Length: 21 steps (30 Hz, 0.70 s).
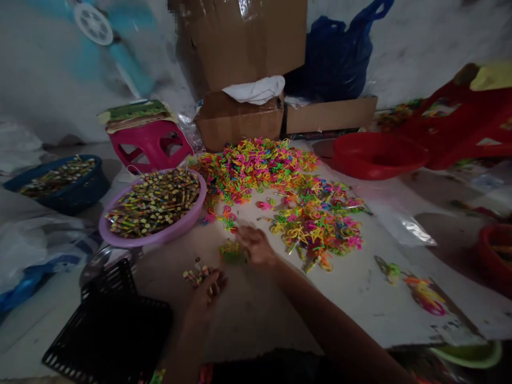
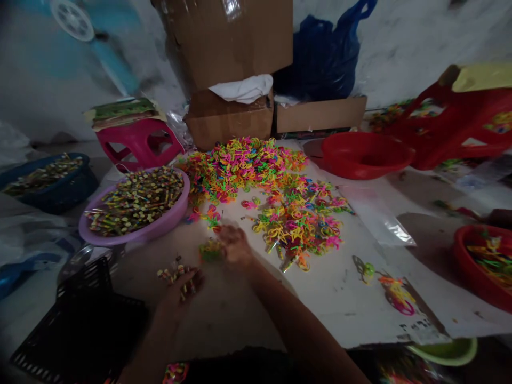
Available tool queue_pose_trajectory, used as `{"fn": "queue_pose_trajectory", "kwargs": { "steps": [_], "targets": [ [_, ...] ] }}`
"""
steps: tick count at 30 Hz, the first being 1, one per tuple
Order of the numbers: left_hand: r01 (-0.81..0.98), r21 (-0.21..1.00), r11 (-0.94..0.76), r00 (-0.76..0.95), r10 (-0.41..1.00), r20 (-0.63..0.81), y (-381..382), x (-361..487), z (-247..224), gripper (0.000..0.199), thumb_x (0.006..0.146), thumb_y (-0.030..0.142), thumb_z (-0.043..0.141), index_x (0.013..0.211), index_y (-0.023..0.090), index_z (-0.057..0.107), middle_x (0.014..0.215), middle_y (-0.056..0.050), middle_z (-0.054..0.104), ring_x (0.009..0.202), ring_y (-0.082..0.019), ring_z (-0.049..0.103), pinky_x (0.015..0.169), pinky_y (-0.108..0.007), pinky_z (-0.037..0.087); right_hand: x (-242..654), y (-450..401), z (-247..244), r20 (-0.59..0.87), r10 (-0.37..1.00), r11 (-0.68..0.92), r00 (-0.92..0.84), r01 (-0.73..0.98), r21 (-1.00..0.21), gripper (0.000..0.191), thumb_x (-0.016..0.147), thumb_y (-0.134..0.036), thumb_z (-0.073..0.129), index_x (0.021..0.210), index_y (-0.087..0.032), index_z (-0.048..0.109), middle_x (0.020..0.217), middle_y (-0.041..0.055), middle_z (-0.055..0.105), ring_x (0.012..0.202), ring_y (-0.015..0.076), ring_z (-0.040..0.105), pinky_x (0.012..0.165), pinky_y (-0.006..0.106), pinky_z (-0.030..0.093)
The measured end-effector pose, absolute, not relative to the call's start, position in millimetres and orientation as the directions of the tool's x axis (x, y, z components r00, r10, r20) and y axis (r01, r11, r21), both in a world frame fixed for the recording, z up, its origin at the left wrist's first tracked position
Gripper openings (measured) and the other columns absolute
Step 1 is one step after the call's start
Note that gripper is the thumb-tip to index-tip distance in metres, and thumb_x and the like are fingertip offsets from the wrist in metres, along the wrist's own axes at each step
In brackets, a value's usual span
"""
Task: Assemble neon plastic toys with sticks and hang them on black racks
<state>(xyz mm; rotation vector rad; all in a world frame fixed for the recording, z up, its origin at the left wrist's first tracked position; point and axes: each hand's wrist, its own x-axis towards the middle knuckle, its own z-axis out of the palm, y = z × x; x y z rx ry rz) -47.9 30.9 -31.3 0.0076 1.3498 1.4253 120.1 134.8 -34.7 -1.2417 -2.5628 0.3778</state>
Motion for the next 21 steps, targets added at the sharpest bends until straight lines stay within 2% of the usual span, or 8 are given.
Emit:
{"fn": "queue_pose_trajectory", "kwargs": {
  "steps": [3,5,8,11,13,15,18,21],
  "targets": [
    [-0.639,0.72,0.272,-0.365,0.717,-0.595,34,-43,-32,0.02,0.064,0.001,0.06,0.075,0.017,0.064,0.074,0.001,0.067,0.062,-0.011,0.064,0.061,-0.023,0.053,103,117,-30,0.127,0.686,0.704,-0.716,0.61,-0.363,0.048,0.081,-0.019,0.043,0.129,-0.02,0.042,0.133,0.0072,0.044,0.122,0.0209,0.035,0.103,0.037,0.018],
    [-0.61,0.74,0.283,-0.34,0.75,-0.568,33,-42,-30,0.024,0.062,0.003,0.064,0.081,0.017,0.065,0.087,-0.002,0.068,0.074,-0.014,0.065,0.063,-0.024,0.054,107,101,-32,0.084,0.751,0.637,-0.655,0.686,-0.352,0.044,0.08,-0.027,0.048,0.123,-0.016,0.049,0.121,0.012,0.052,0.113,0.0243,0.043,0.099,0.037,0.025],
    [-0.541,0.774,0.329,-0.303,0.782,-0.545,29,-39,-28,0.025,0.057,0.008,0.068,0.081,0.016,0.065,0.095,-0.005,0.066,0.087,-0.019,0.063,0.065,-0.028,0.054,135,77,-39,0.011,0.863,0.477,-0.505,0.808,-0.345,0.052,0.074,-0.04,0.056,0.119,-0.015,0.053,0.108,0.0147,0.057,0.101,0.0281,0.048,0.089,0.039,0.035],
    [-0.496,0.793,0.355,-0.267,0.806,-0.528,27,-30,-31,0.026,0.054,0.013,0.071,0.079,0.016,0.064,0.087,-0.004,0.066,0.084,-0.019,0.063,0.066,-0.029,0.053,168,57,-44,0.037,0.912,0.387,-0.408,0.827,-0.409,0.042,0.074,-0.03,0.054,0.113,-0.014,0.057,0.096,0.0136,0.06,0.09,0.0256,0.053,0.081,0.036,0.041],
    [-0.414,0.845,0.339,-0.257,0.847,-0.466,27,-21,-33,0.02,0.055,0.015,0.072,0.072,0.016,0.061,0.07,0.0,0.064,0.07,-0.015,0.062,0.059,-0.024,0.05,183,49,-42,0.1,0.929,0.359,-0.355,0.806,-0.471,0.028,0.076,-0.021,0.049,0.1,-0.016,0.063,0.085,0.0109,0.061,0.082,0.022,0.054,0.077,0.033,0.043],
    [-0.264,0.918,0.295,-0.231,0.905,-0.357,27,-11,-32,0.016,0.057,0.017,0.071,0.064,0.016,0.057,0.056,0.004,0.056,0.055,-0.009,0.056,0.048,-0.017,0.043,192,47,-36,0.175,0.946,0.324,-0.273,0.781,-0.534,0.021,0.078,-0.021,0.046,0.085,-0.018,0.066,0.076,0.0083,0.06,0.076,0.0197,0.054,0.073,0.031,0.043],
    [-0.093,0.965,0.243,-0.169,0.952,-0.256,25,4,-23,0.018,0.057,0.018,0.072,0.065,0.016,0.056,0.053,0.006,0.053,0.049,-0.006,0.049,0.043,-0.015,0.036,195,52,-23,0.225,0.959,0.285,-0.175,0.627,-0.725,0.017,0.077,-0.028,0.049,0.075,-0.017,0.063,0.074,0.006,0.058,0.075,0.0179,0.054,0.07,0.029,0.043],
    [-0.075,0.963,0.259,-0.116,0.957,-0.266,19,16,-11,0.023,0.054,0.02,0.074,0.069,0.016,0.056,0.058,0.004,0.059,0.05,-0.008,0.052,0.044,-0.017,0.039,189,55,-12,0.059,0.956,0.148,-0.288,0.299,-0.943,0.016,0.075,-0.031,0.053,0.07,-0.017,0.057,0.067,0.0001,0.054,0.064,0.0127,0.051,0.059,0.024,0.04]
  ]
}}
